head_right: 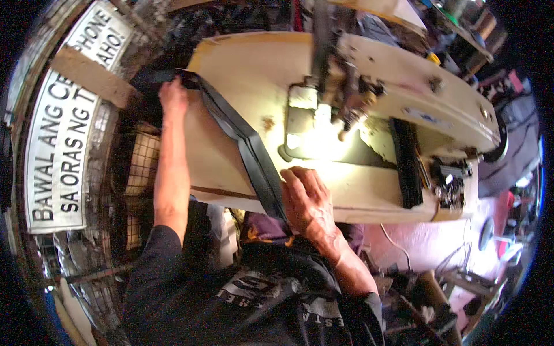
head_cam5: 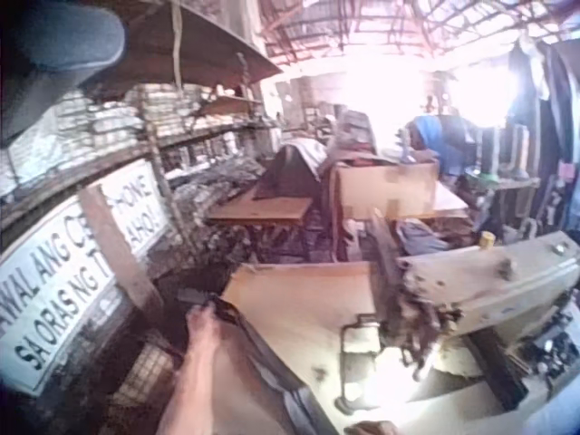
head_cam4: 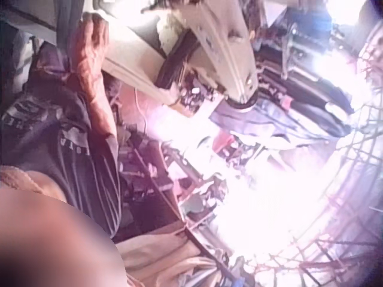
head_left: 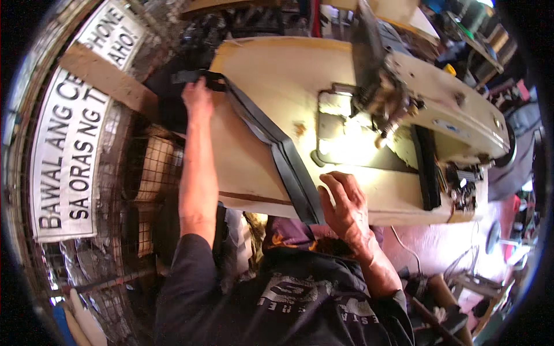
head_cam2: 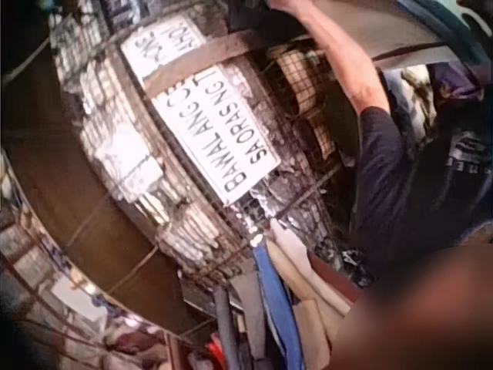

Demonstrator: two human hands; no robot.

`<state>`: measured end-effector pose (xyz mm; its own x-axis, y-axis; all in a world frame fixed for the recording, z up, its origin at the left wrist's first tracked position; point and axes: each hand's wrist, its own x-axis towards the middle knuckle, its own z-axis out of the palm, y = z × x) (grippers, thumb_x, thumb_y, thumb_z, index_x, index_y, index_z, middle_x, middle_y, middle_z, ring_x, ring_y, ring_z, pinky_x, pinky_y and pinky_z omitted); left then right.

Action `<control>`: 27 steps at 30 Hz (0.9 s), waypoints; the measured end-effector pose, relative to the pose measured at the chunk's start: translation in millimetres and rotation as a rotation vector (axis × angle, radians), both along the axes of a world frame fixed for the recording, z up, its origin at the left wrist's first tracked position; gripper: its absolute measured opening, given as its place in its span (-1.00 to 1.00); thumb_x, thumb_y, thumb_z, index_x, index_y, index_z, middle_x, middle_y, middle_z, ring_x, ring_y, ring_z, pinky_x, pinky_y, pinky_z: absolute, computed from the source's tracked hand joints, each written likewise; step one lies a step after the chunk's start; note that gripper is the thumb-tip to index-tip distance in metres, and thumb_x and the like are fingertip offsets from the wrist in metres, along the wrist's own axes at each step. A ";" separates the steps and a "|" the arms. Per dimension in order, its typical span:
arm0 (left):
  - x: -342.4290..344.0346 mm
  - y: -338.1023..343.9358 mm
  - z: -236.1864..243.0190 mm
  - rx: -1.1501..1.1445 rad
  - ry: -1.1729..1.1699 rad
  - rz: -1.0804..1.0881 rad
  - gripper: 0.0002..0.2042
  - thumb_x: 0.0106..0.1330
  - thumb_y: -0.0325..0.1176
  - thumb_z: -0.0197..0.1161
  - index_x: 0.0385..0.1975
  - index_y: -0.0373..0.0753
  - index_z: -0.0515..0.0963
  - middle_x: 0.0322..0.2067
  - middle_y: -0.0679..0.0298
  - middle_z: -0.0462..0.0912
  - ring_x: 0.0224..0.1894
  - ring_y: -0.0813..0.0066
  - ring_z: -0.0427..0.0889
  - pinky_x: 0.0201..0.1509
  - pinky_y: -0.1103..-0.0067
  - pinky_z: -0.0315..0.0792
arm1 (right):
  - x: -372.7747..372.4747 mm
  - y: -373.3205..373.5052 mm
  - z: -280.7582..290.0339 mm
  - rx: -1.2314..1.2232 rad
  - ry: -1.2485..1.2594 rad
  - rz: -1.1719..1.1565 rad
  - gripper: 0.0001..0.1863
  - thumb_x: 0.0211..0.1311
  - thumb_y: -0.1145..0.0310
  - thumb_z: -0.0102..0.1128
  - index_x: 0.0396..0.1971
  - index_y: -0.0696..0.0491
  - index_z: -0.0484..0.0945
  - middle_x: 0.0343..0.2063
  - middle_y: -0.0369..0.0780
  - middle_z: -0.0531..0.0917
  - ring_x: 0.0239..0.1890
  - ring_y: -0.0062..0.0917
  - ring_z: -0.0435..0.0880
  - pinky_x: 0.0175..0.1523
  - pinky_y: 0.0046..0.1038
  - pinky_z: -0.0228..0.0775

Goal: Sewing a strap onto a leather bag using an industrial sewing machine.

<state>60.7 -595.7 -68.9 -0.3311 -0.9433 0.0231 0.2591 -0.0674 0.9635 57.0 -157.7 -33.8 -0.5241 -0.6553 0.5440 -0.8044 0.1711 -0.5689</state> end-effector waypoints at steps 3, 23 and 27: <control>-14.9 18.1 5.6 0.000 0.220 -0.160 -0.96 0.38 -0.50 0.18 -0.32 -0.24 0.55 -0.42 0.38 0.62 -0.56 0.66 0.46 -0.51 0.63 0.36 | -7.6 -45.5 2.0 -0.014 -0.024 0.039 -0.69 0.18 0.55 0.26 -0.07 0.15 0.50 -0.22 -0.07 0.58 -0.21 -0.14 0.60 -0.14 -0.22 0.51; -24.4 124.8 30.4 -0.120 -0.156 -0.996 -0.76 0.41 -0.47 0.19 0.04 -0.28 0.55 -0.16 0.26 0.71 -0.12 0.50 0.67 0.05 0.50 0.57 | -67.7 -136.4 -24.1 -0.218 -1.023 0.106 -0.51 0.44 0.12 0.16 0.12 0.24 0.50 -0.21 -0.20 0.70 -0.20 -0.60 0.67 -0.05 -0.52 0.52; -27.4 126.5 27.0 -0.125 -0.206 -0.922 -0.75 0.40 -0.49 0.20 0.04 -0.32 0.48 -0.21 0.21 0.69 -0.18 0.54 0.65 -0.05 0.57 0.55 | -70.0 -132.7 -27.3 -0.236 -1.128 0.189 -0.63 0.52 0.22 0.02 0.02 0.24 0.54 -0.24 -0.19 0.70 -0.28 -0.57 0.72 -0.11 -0.51 0.58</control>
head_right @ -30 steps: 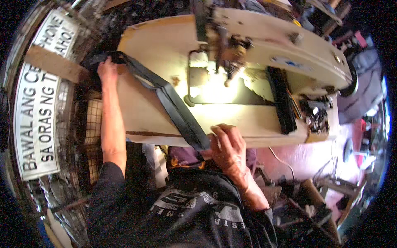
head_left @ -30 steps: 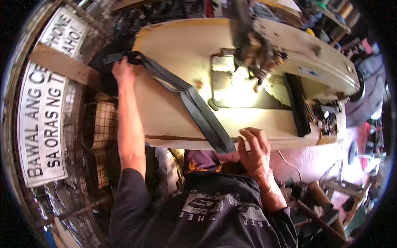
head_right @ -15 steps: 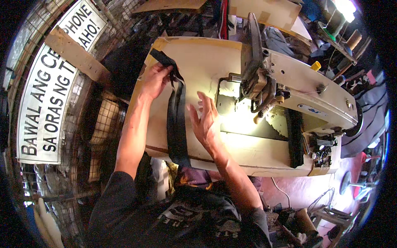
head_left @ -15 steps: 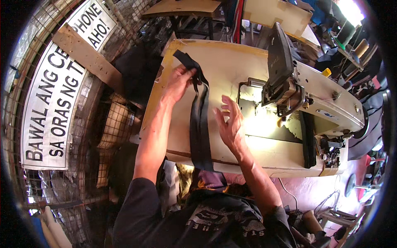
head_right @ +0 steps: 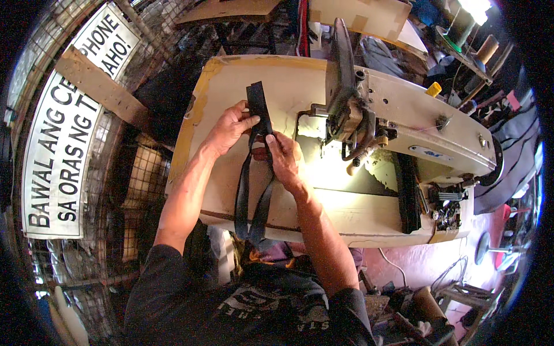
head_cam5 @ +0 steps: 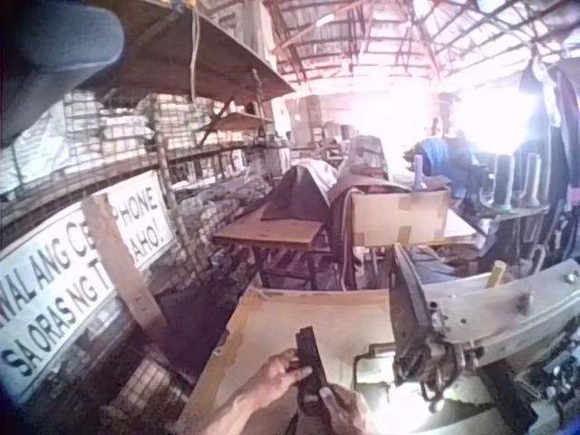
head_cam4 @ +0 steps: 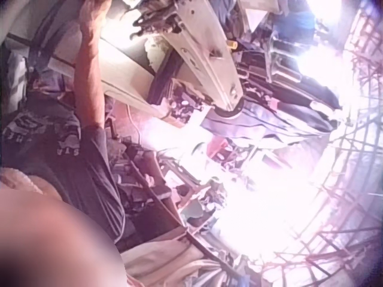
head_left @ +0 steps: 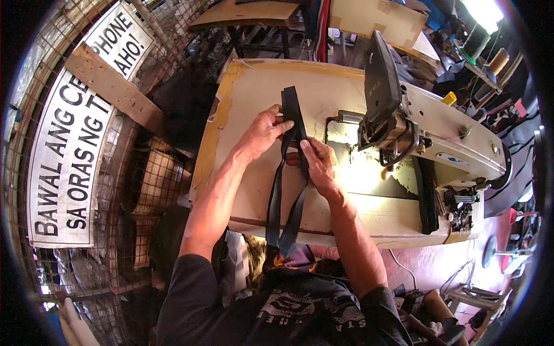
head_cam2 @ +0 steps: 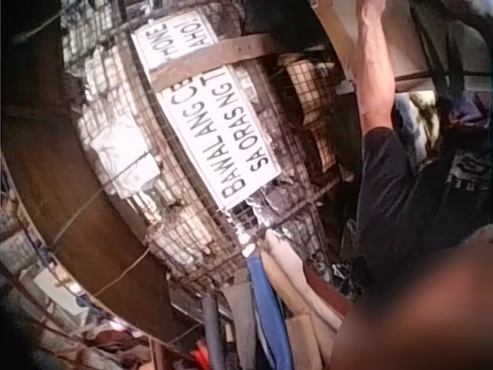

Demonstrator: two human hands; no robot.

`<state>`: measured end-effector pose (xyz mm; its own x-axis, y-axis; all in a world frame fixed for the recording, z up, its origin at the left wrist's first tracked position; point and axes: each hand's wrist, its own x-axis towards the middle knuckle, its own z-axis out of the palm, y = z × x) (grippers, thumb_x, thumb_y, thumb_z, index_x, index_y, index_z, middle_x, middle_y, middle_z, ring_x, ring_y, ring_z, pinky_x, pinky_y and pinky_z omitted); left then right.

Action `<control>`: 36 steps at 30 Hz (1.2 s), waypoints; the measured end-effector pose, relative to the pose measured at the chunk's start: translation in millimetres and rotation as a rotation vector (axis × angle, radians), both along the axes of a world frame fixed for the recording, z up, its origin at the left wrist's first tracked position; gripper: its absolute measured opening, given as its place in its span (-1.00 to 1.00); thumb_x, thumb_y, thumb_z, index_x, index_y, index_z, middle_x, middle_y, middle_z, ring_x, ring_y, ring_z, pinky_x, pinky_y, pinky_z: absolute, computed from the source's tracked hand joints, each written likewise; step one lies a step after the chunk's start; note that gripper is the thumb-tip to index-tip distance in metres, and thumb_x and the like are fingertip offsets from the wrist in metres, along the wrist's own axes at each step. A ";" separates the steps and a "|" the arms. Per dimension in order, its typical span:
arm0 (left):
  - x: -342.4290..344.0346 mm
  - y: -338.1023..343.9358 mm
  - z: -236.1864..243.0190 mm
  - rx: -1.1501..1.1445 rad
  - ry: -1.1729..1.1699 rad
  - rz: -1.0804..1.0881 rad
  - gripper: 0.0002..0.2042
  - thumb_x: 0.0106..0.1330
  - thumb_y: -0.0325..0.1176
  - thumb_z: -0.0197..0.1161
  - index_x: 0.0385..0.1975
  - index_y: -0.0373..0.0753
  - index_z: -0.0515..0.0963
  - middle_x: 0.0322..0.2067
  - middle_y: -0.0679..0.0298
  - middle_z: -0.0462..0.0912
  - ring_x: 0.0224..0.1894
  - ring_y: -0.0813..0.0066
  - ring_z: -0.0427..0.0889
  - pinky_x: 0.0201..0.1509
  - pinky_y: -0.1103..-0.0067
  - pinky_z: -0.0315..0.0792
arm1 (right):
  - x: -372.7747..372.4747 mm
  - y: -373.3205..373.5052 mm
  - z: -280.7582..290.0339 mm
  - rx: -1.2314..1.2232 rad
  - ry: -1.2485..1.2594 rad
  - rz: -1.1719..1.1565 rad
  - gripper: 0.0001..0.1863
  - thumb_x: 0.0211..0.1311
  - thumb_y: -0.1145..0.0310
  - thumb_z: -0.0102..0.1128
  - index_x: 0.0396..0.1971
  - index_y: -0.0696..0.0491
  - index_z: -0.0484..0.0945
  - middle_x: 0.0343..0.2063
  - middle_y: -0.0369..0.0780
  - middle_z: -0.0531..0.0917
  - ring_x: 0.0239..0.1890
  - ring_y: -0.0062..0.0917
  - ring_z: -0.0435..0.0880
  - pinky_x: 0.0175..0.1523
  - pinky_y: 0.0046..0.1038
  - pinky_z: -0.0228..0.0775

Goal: Sewing a strap onto a leather bag using an industrial sewing machine.

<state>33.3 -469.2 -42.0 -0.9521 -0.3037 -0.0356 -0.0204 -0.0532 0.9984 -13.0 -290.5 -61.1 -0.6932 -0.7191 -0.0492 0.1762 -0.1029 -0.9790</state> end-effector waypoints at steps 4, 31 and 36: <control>-3.1 -1.5 -3.3 -0.099 0.016 0.028 -0.77 0.41 -0.48 0.21 0.01 -0.32 0.46 -0.26 0.20 0.69 -0.24 0.55 0.63 -0.14 0.58 0.52 | 1.3 -0.9 -2.9 -0.129 -0.134 0.022 -0.64 0.52 0.22 0.01 -0.03 0.25 0.56 -0.30 -0.20 0.70 -0.32 -0.57 0.70 -0.12 -0.51 0.57; 1.5 -12.8 -4.1 0.427 0.012 -0.100 -0.76 0.51 -0.23 0.10 -0.14 -0.28 0.57 -0.13 0.15 0.69 -0.16 0.32 0.70 -0.07 0.33 0.61 | -2.8 1.3 -1.6 -0.284 -0.407 -0.046 -0.85 0.41 0.37 0.06 -0.17 0.12 0.51 -0.41 -0.28 0.63 -0.41 -0.59 0.60 -0.27 -0.51 0.50; 0.6 -1.5 -2.8 0.512 -0.008 -0.161 -0.75 0.48 -0.22 0.14 -0.03 -0.25 0.57 -0.07 0.19 0.69 -0.10 0.32 0.70 -0.01 0.32 0.60 | -1.1 1.4 7.3 -0.241 -0.395 -0.064 -0.83 0.44 0.29 0.07 -0.21 0.09 0.49 -0.45 -0.33 0.57 -0.50 -0.64 0.55 -0.36 -0.55 0.46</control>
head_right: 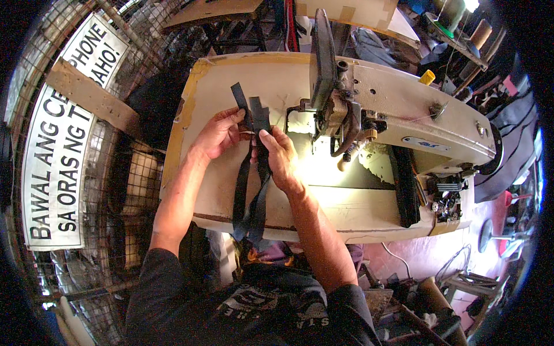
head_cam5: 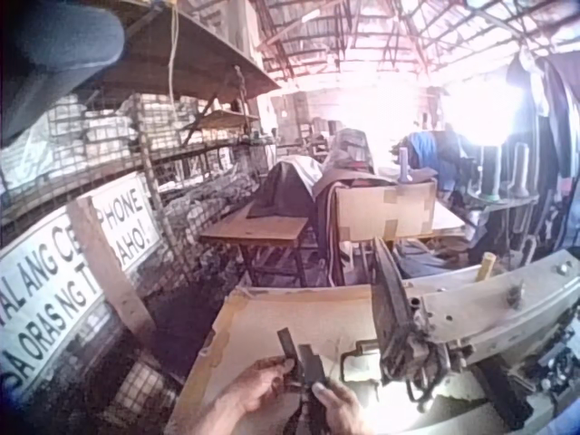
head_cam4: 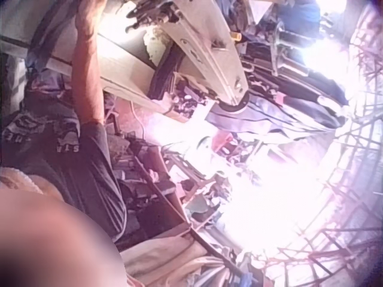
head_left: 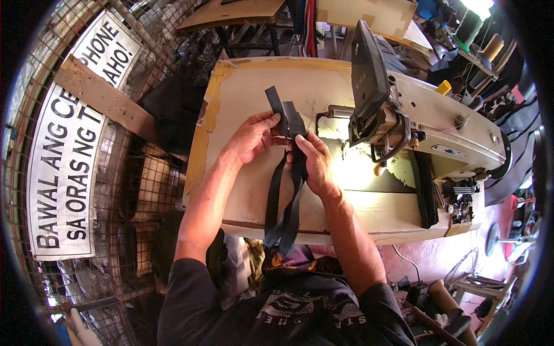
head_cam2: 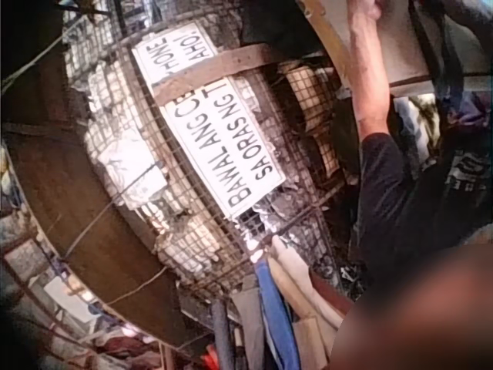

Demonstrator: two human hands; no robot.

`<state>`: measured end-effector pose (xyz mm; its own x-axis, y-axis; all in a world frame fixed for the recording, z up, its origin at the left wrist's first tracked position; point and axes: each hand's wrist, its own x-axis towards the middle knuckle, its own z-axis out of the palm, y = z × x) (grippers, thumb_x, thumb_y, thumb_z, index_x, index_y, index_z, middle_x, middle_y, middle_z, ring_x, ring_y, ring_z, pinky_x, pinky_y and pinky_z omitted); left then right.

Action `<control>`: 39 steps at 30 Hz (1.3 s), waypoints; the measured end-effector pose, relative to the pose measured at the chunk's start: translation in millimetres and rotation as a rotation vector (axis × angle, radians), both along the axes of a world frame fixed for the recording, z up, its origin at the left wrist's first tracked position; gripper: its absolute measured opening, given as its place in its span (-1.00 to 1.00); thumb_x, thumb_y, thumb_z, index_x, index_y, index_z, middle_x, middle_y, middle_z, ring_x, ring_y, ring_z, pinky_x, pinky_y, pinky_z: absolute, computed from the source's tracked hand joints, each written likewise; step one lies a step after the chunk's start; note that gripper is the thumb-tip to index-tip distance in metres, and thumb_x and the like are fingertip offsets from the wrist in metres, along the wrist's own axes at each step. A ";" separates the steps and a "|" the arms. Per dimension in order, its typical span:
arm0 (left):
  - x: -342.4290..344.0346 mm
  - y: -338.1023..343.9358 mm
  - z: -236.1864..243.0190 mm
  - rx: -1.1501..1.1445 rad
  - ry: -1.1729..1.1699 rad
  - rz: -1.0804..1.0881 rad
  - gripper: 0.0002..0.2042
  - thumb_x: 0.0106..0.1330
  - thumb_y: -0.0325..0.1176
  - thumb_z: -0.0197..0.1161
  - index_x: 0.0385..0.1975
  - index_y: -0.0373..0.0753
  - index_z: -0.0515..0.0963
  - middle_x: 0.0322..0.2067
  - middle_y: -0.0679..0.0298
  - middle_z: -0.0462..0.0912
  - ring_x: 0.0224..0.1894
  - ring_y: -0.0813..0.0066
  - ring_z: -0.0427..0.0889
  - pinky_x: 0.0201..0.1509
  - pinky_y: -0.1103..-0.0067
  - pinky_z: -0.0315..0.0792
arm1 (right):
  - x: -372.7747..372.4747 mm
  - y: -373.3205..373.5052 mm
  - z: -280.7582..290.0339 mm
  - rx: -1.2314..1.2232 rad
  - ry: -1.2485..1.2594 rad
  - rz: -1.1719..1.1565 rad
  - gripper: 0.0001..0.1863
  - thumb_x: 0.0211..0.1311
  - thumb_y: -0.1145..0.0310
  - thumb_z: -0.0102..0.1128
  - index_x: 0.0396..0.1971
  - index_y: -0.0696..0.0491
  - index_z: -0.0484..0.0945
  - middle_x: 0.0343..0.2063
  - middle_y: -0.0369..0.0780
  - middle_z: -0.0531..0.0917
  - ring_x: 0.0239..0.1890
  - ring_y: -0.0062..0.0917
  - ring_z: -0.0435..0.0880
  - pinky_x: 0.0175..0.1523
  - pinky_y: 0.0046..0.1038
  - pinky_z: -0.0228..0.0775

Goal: Sewing a strap onto a leather bag using an industrial sewing machine.

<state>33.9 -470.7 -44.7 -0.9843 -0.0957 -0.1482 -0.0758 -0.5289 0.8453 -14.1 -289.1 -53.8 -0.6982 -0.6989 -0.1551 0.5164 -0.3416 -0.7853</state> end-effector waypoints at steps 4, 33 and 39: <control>-2.2 -2.3 -2.6 -0.021 0.012 0.129 -0.74 0.48 -0.23 0.15 0.00 -0.23 0.57 -0.06 0.22 0.70 -0.11 0.37 0.69 0.04 0.38 0.57 | 2.5 -1.6 -5.0 0.129 0.177 0.009 -0.75 0.41 0.22 0.17 -0.19 0.12 0.50 -0.50 -0.36 0.56 -0.55 -0.66 0.52 -0.43 -0.56 0.40; 4.2 -22.4 3.1 -0.264 0.326 0.378 -0.78 0.48 -0.37 0.14 -0.10 -0.37 0.65 -0.12 0.17 0.71 -0.10 0.47 0.63 0.15 0.49 0.45 | 17.0 -12.6 -21.5 0.357 0.662 -0.162 -0.36 0.41 0.41 0.10 0.44 -0.05 0.14 -0.04 -0.08 0.66 -0.25 -0.49 0.74 -0.09 -0.37 0.55; 7.7 -18.7 10.9 -0.342 0.242 0.368 -0.80 0.48 -0.36 0.15 -0.12 -0.34 0.65 -0.15 0.19 0.71 -0.26 0.48 0.64 -0.02 0.56 0.50 | 17.0 -7.9 -7.2 0.429 0.976 -0.306 -0.35 0.44 0.34 0.06 0.46 -0.11 0.06 0.10 0.17 0.53 0.10 0.13 0.54 0.06 -0.06 0.45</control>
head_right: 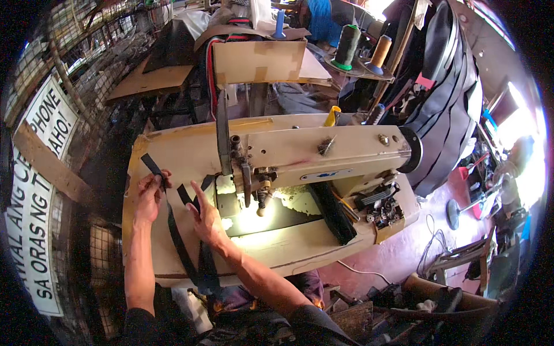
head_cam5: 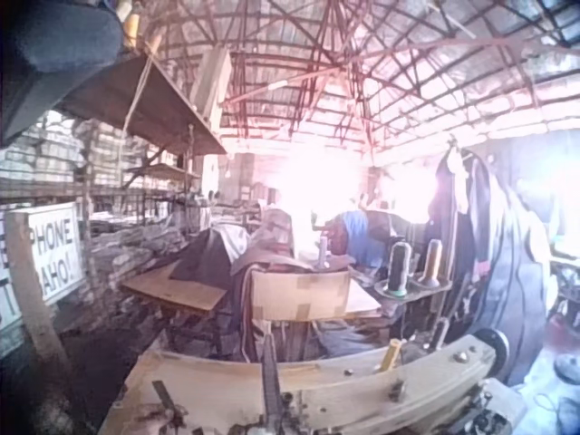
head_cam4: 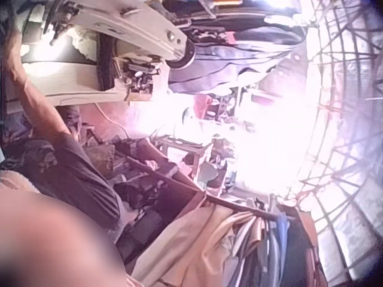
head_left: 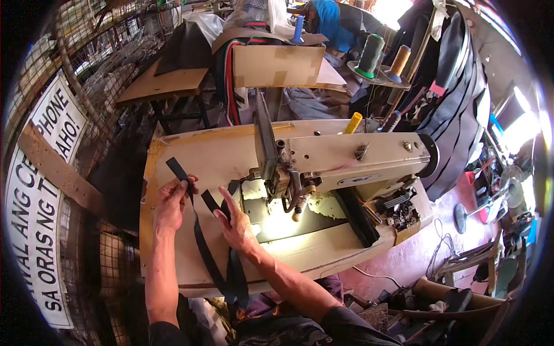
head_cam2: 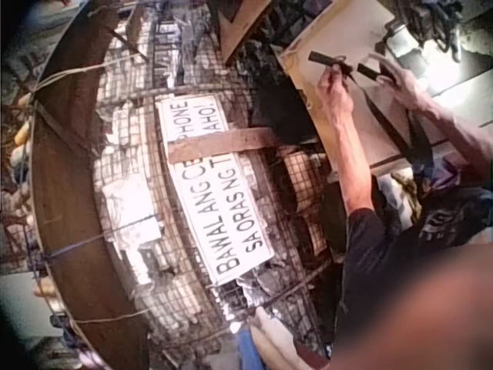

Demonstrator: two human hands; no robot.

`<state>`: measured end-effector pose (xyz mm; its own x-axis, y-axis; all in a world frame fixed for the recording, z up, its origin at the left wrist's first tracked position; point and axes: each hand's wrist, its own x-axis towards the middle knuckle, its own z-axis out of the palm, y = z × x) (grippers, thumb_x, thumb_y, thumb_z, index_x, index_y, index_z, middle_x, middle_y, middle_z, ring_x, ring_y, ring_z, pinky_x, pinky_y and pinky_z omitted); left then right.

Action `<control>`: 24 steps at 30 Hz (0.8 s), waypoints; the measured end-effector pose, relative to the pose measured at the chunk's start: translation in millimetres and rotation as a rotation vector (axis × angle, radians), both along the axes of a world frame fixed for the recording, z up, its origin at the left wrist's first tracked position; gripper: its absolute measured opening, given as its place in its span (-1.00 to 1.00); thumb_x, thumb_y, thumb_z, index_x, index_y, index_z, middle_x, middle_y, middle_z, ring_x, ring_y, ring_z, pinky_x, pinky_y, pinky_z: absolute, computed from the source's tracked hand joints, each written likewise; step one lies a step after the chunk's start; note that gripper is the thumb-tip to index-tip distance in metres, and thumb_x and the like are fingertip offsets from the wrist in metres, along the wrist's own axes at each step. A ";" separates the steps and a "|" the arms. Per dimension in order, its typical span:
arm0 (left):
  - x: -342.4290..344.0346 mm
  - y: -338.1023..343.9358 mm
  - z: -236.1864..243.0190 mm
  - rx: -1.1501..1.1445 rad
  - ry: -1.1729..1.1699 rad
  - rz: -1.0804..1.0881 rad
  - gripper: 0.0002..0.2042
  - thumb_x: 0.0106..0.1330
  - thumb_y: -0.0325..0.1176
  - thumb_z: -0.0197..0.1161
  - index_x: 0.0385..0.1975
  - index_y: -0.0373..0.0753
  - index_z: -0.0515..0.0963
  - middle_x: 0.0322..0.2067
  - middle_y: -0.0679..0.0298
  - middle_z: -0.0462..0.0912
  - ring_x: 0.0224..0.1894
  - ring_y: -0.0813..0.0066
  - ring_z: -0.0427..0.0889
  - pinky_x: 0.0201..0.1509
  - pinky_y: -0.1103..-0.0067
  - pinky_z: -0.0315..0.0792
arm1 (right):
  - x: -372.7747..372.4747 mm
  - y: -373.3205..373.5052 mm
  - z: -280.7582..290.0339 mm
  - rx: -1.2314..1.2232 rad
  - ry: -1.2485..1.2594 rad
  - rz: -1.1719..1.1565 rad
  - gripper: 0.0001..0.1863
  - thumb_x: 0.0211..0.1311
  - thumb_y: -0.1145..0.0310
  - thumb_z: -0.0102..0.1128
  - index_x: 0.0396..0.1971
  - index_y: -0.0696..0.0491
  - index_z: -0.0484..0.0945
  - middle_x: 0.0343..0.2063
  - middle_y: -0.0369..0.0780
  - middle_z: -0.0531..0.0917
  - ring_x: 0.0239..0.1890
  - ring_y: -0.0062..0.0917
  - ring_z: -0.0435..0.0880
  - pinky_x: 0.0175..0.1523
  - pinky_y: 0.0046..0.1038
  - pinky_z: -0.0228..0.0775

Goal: Sewing a strap onto a leather bag using an industrial sewing machine.

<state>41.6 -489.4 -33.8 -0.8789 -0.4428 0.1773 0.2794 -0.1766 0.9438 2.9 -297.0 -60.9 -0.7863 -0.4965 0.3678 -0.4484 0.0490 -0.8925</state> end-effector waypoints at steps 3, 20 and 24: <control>0.6 -2.4 0.2 0.057 -0.032 -0.035 -0.81 0.49 -0.36 0.11 -0.18 -0.34 0.61 -0.19 0.16 0.69 -0.27 0.45 0.67 -0.12 0.54 0.55 | 0.7 3.2 3.8 0.052 -0.238 0.056 -0.39 0.42 0.36 0.11 0.42 -0.02 0.17 0.24 0.10 0.45 0.29 0.02 0.43 0.30 -0.21 0.31; -0.5 -6.5 3.2 0.414 0.020 -0.244 -0.76 0.53 -0.31 0.01 -0.29 -0.34 0.53 0.12 -0.13 0.55 0.05 0.05 0.66 0.09 0.24 0.59 | 5.4 2.0 4.1 0.170 0.137 0.047 -0.57 0.36 0.54 0.03 0.21 -0.02 0.44 -0.08 0.00 0.56 -0.10 0.00 0.60 -0.06 -0.16 0.52; -0.8 -3.9 5.6 0.377 0.001 -0.247 -0.76 0.54 -0.31 0.00 -0.27 -0.33 0.54 0.09 -0.09 0.57 0.03 0.10 0.67 0.02 0.29 0.61 | 4.3 1.0 1.2 0.165 0.178 0.031 -0.54 0.34 0.56 0.06 0.24 0.02 0.40 -0.08 -0.01 0.57 -0.10 -0.04 0.62 -0.03 -0.19 0.53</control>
<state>40.9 -493.3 -28.2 -0.9664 -0.2531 0.0444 0.1860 -0.5698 0.8004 7.2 -296.0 -59.7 -0.6995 -0.5844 0.4113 -0.6015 0.1708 -0.7804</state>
